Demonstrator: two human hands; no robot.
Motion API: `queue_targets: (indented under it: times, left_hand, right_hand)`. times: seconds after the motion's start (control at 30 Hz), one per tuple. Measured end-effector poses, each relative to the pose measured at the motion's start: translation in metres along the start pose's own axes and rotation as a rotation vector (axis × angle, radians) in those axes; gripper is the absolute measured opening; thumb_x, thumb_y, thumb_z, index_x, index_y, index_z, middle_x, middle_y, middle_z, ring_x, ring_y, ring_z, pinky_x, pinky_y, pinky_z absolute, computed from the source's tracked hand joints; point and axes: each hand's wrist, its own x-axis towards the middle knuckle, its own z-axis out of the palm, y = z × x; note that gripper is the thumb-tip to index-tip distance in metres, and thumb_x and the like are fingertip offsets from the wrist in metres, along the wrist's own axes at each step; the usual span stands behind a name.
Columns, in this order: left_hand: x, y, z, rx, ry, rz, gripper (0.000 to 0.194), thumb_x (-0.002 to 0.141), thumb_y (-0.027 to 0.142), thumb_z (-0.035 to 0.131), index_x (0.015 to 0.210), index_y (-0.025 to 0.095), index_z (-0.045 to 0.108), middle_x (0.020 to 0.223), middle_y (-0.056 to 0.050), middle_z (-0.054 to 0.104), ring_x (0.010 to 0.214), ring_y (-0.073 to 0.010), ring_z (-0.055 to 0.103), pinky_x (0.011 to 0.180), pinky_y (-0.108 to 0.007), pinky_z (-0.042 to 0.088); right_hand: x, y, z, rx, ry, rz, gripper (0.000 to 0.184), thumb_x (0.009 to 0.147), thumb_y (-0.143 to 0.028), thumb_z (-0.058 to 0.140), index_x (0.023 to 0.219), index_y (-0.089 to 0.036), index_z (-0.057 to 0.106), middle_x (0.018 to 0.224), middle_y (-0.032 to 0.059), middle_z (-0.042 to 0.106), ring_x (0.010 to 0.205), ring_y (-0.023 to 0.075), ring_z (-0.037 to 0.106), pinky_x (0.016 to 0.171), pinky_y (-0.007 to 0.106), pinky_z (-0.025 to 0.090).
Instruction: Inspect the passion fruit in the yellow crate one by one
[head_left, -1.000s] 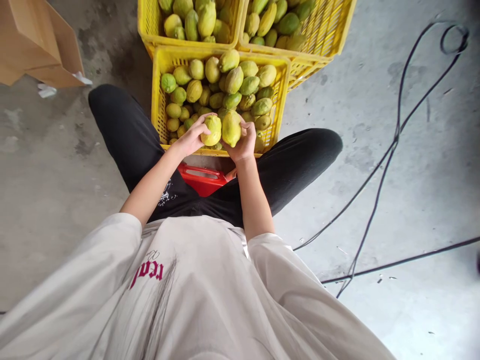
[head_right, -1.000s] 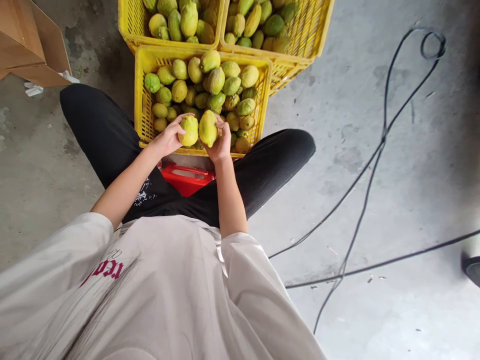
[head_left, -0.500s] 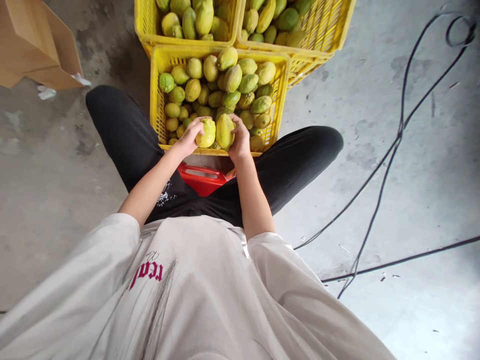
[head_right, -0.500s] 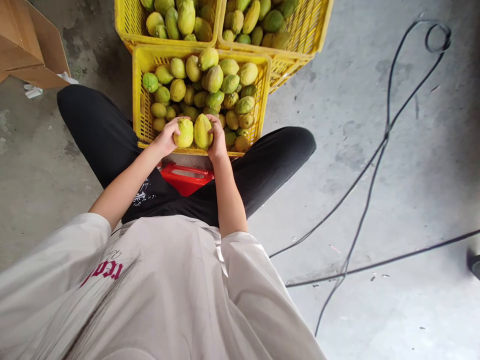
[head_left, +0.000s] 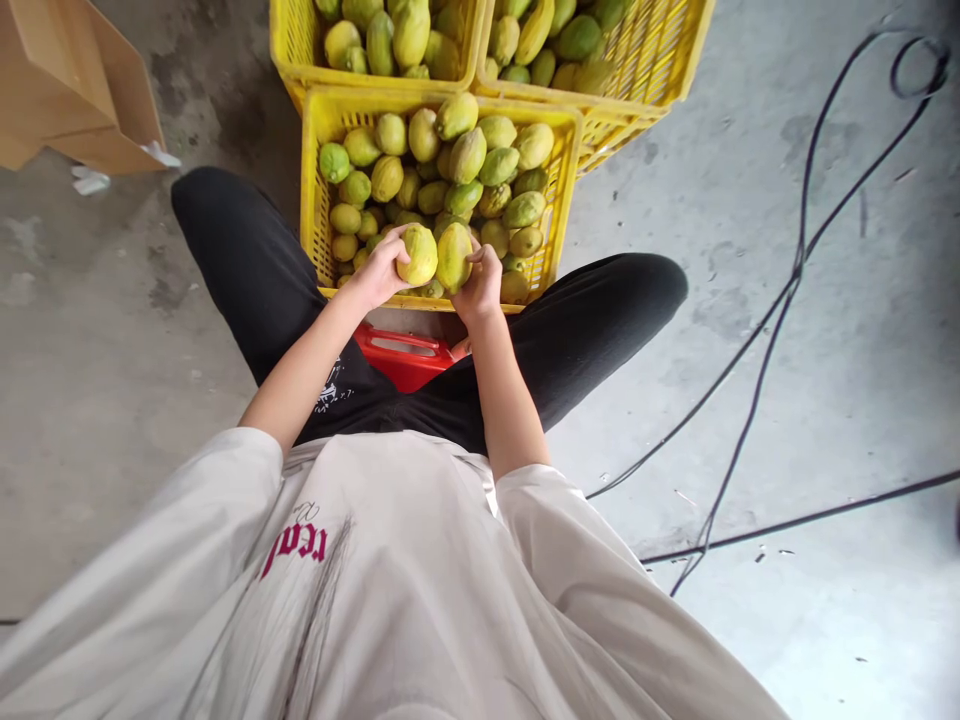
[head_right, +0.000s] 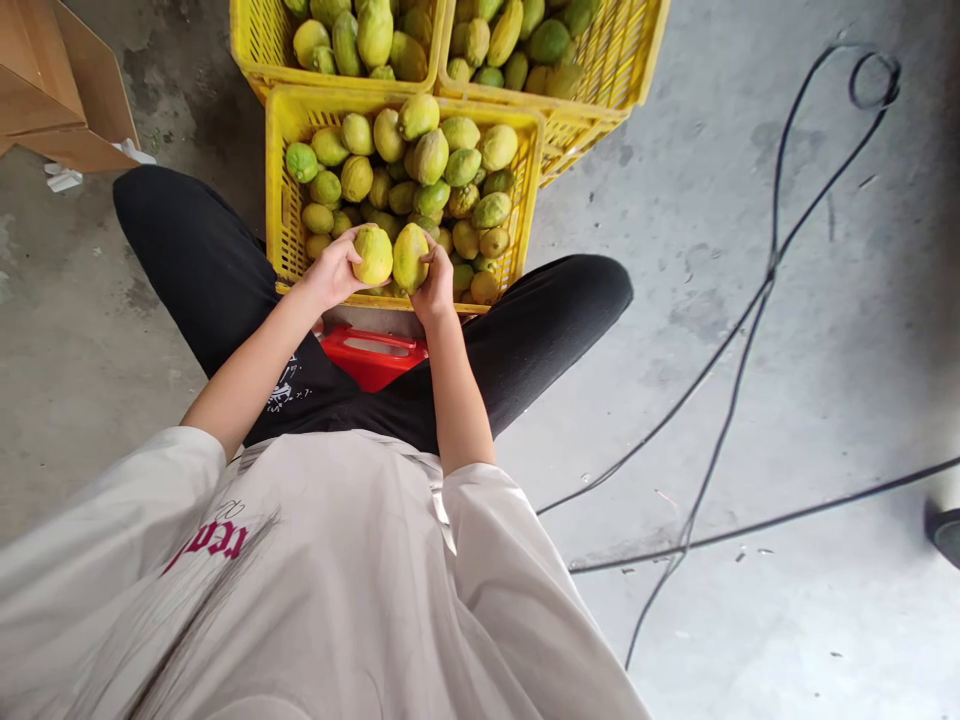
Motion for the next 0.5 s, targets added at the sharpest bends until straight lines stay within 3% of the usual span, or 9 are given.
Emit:
queue_targets:
  times: [0.1, 0.23, 0.4, 0.5]
  left_hand:
    - [-0.0018, -0.0010, -0.0009, 0.038, -0.045, 0.036, 0.066, 0.089, 0.006, 0.055, 0.151, 0.027, 0.062, 0.149, -0.005, 0.076, 0.156, -0.0269, 0.067, 0.115, -0.039, 0.067]
    - [-0.0043, -0.0009, 0.0034, 0.056, -0.066, 0.094, 0.062, 0.085, 0.001, 0.061, 0.140, 0.029, 0.067, 0.152, -0.004, 0.076, 0.158, -0.0260, 0.063, 0.116, -0.030, 0.062]
    - [-0.0007, 0.0004, 0.0064, 0.038, 0.029, 0.085, 0.066, 0.097, 0.003, 0.048, 0.157, 0.029, 0.059, 0.155, -0.003, 0.070, 0.163, -0.0286, 0.060, 0.111, -0.033, 0.064]
    - [0.0036, -0.0022, 0.0017, 0.038, 0.034, 0.076, 0.061, 0.105, 0.011, 0.051, 0.162, 0.031, 0.058, 0.159, -0.004, 0.066, 0.161, -0.0308, 0.061, 0.113, -0.038, 0.063]
  right_hand:
    - [0.0026, 0.0020, -0.0009, 0.006, -0.011, 0.008, 0.050, 0.089, -0.047, 0.071, 0.137, -0.035, 0.074, 0.128, 0.0044, 0.083, 0.142, 0.0363, 0.074, 0.107, 0.053, 0.075]
    - [0.0055, 0.0062, -0.0030, 0.052, 0.058, 0.022, 0.049, 0.086, -0.046, 0.063, 0.133, -0.035, 0.073, 0.127, 0.0023, 0.084, 0.142, 0.0349, 0.074, 0.104, 0.052, 0.076]
    - [0.0050, 0.0086, 0.0016, 0.201, 0.082, 0.029, 0.052, 0.089, -0.044, 0.063, 0.138, -0.033, 0.076, 0.116, 0.0032, 0.085, 0.133, 0.0363, 0.078, 0.098, 0.053, 0.077]
    - [0.0031, 0.0084, 0.0065, 0.239, 0.068, 0.051, 0.045, 0.096, -0.049, 0.067, 0.137, -0.034, 0.080, 0.113, 0.0015, 0.086, 0.136, 0.0348, 0.075, 0.103, 0.052, 0.076]
